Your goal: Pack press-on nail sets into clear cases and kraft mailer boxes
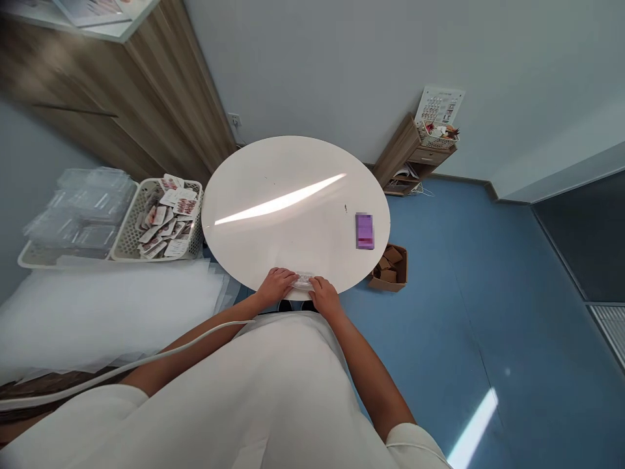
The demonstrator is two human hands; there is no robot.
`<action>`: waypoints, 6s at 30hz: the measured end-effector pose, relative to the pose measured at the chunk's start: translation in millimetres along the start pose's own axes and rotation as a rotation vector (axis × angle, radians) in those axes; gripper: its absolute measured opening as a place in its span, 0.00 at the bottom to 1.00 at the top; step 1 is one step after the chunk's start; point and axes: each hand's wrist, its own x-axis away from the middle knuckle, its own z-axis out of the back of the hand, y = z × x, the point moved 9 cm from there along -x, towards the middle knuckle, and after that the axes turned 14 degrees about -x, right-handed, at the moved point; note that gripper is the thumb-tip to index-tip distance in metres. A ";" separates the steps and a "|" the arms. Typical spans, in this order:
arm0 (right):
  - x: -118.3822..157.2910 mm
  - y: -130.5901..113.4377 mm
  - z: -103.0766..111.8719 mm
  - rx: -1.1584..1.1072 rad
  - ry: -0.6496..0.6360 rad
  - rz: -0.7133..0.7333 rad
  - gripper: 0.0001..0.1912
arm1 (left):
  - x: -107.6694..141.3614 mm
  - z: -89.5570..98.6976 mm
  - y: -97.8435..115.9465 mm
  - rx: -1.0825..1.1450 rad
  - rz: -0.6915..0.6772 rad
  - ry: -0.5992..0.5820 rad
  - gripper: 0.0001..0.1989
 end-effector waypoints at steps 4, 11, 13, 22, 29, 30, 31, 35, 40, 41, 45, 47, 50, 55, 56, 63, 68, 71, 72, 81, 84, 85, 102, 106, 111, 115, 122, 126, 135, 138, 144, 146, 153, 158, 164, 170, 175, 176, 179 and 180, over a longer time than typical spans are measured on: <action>6.6 11.4 9.7 -0.096 0.116 -0.070 0.16 | -2.2 0.8 -0.7 0.034 0.006 -0.034 0.15; -17.9 16.5 29.6 -0.172 0.140 -0.051 0.15 | -12.8 1.9 -6.6 0.073 0.033 -0.089 0.14; -27.2 14.8 33.8 -0.171 0.131 -0.031 0.15 | -19.4 1.7 -10.6 0.079 0.042 -0.115 0.14; -47.5 14.8 30.2 -0.367 -0.009 0.004 0.18 | -37.1 -6.9 -30.6 0.168 0.134 -0.228 0.14; -67.7 39.6 20.5 -0.530 -0.035 -0.139 0.14 | -43.5 -16.7 -53.4 0.389 0.232 -0.301 0.16; -71.3 42.4 18.8 -0.545 -0.045 -0.149 0.13 | -43.4 -18.4 -60.1 0.413 0.272 -0.299 0.16; -74.9 45.2 16.9 -0.557 -0.055 -0.157 0.13 | -43.0 -20.5 -66.7 0.429 0.311 -0.298 0.16; -87.5 57.7 8.9 -0.572 -0.074 -0.194 0.13 | -41.2 -29.4 -87.0 0.417 0.436 -0.315 0.13; -93.8 66.4 1.3 -0.453 -0.093 -0.209 0.12 | -39.5 -31.9 -94.8 0.193 0.535 -0.306 0.10; -93.5 66.7 -0.3 -0.431 -0.104 -0.207 0.13 | -38.8 -32.2 -93.4 0.162 0.542 -0.303 0.10; -89.9 64.6 -3.4 -0.369 -0.111 -0.178 0.16 | -38.5 -27.1 -83.0 0.037 0.506 -0.248 0.09; -88.1 63.6 -0.4 -0.314 -0.067 -0.158 0.17 | -39.4 -21.3 -77.5 -0.012 0.474 -0.202 0.10; -85.5 60.2 9.5 -0.137 0.031 -0.118 0.17 | -44.6 -9.0 -64.7 -0.063 0.370 -0.103 0.14; -77.7 32.7 1.1 0.048 -0.115 0.099 0.17 | -52.7 -6.3 -32.2 -0.070 0.062 -0.096 0.17; -75.1 28.4 0.2 0.061 -0.131 0.119 0.17 | -52.5 -6.8 -29.4 -0.068 0.035 -0.105 0.17; -65.6 17.5 -5.1 0.047 -0.186 0.059 0.21 | -49.7 -4.8 -18.6 -0.072 -0.044 -0.123 0.20; -66.5 11.3 -8.3 0.090 -0.215 0.020 0.23 | -54.5 -8.6 -14.5 -0.159 -0.018 -0.163 0.19; -58.9 2.6 -11.6 0.110 -0.226 0.029 0.20 | -47.8 -8.4 -8.5 -0.183 -0.045 -0.168 0.18; -55.1 -0.6 -12.7 0.106 -0.231 0.036 0.20 | -43.6 -7.7 -6.8 -0.178 -0.056 -0.165 0.19; -30.3 -13.0 -13.6 -0.118 -0.377 -0.036 0.15 | -10.9 -17.8 -14.9 0.051 -0.001 -0.251 0.17; -35.8 -8.8 -9.3 -0.182 -0.375 -0.116 0.14 | -13.2 -14.2 -21.3 0.111 0.032 -0.207 0.15; -39.5 -8.1 -6.9 -0.209 -0.361 -0.129 0.13 | -15.0 -12.6 -24.3 0.122 0.049 -0.198 0.15; -68.4 48.0 -0.6 -0.472 -0.113 -0.417 0.17 | -8.9 -34.8 -112.8 0.547 0.577 -0.239 0.13; -64.3 61.5 0.2 -0.471 -0.020 -0.463 0.16 | -2.2 -43.8 -118.8 0.525 0.669 -0.257 0.12; -51.3 71.8 5.5 -0.411 0.120 -0.540 0.18 | 5.2 -35.7 -123.1 0.443 0.758 -0.235 0.11; -51.1 50.3 24.0 -0.216 0.266 -0.370 0.18 | -4.7 5.5 -106.7 0.163 0.603 0.002 0.18; -60.2 8.1 -12.5 -0.125 -0.155 -0.064 0.25 | -33.3 2.5 -24.8 -0.046 -0.073 -0.174 0.27; -62.7 8.9 -12.9 -0.160 -0.156 -0.111 0.24 | -37.5 -1.9 -24.5 -0.037 -0.052 -0.188 0.25; -54.9 12.8 -0.9 -0.412 -0.354 -0.273 0.16 | -31.4 -14.3 -32.0 0.111 0.006 -0.379 0.18; -66.5 12.9 7.0 -0.433 -0.306 -0.247 0.12 | -35.9 -14.1 -43.8 0.172 0.077 -0.394 0.18; -89.6 34.8 11.9 -0.441 -0.184 -0.353 0.17 | -36.9 -7.7 -88.0 0.246 0.257 -0.322 0.18; -90.8 45.3 10.1 -0.502 -0.131 -0.415 0.17 | -31.7 -11.4 -103.1 0.251 0.327 -0.336 0.15; -79.7 79.9 11.4 -0.546 0.132 -0.566 0.19 | -9.6 -21.9 -131.8 0.188 0.512 -0.371 0.12; -49.5 90.9 20.1 -0.545 0.421 -0.632 0.30 | -10.3 8.9 -108.8 -0.011 0.455 -0.155 0.24; -30.2 82.4 -8.4 -0.652 0.396 -0.673 0.38 | -27.2 -4.1 -17.1 -0.113 -0.098 -0.236 0.37; -50.2 77.5 -11.0 -0.617 0.214 -0.708 0.23 | -27.9 -25.4 -12.4 -0.186 -0.100 -0.314 0.44; -52.2 81.6 1.7 -0.568 0.217 -0.754 0.13 | -25.9 -25.2 -10.3 -0.179 -0.090 -0.319 0.43; -50.7 82.8 4.1 -0.560 0.228 -0.759 0.13 | -25.0 -24.9 -7.7 -0.166 -0.089 -0.310 0.43; -46.3 83.7 10.0 -0.557 0.252 -0.765 0.14 | -20.4 -25.5 3.6 -0.116 -0.109 -0.280 0.43; -45.6 82.4 11.4 -0.558 0.256 -0.762 0.14 | -18.5 -26.4 6.7 -0.105 -0.116 -0.277 0.43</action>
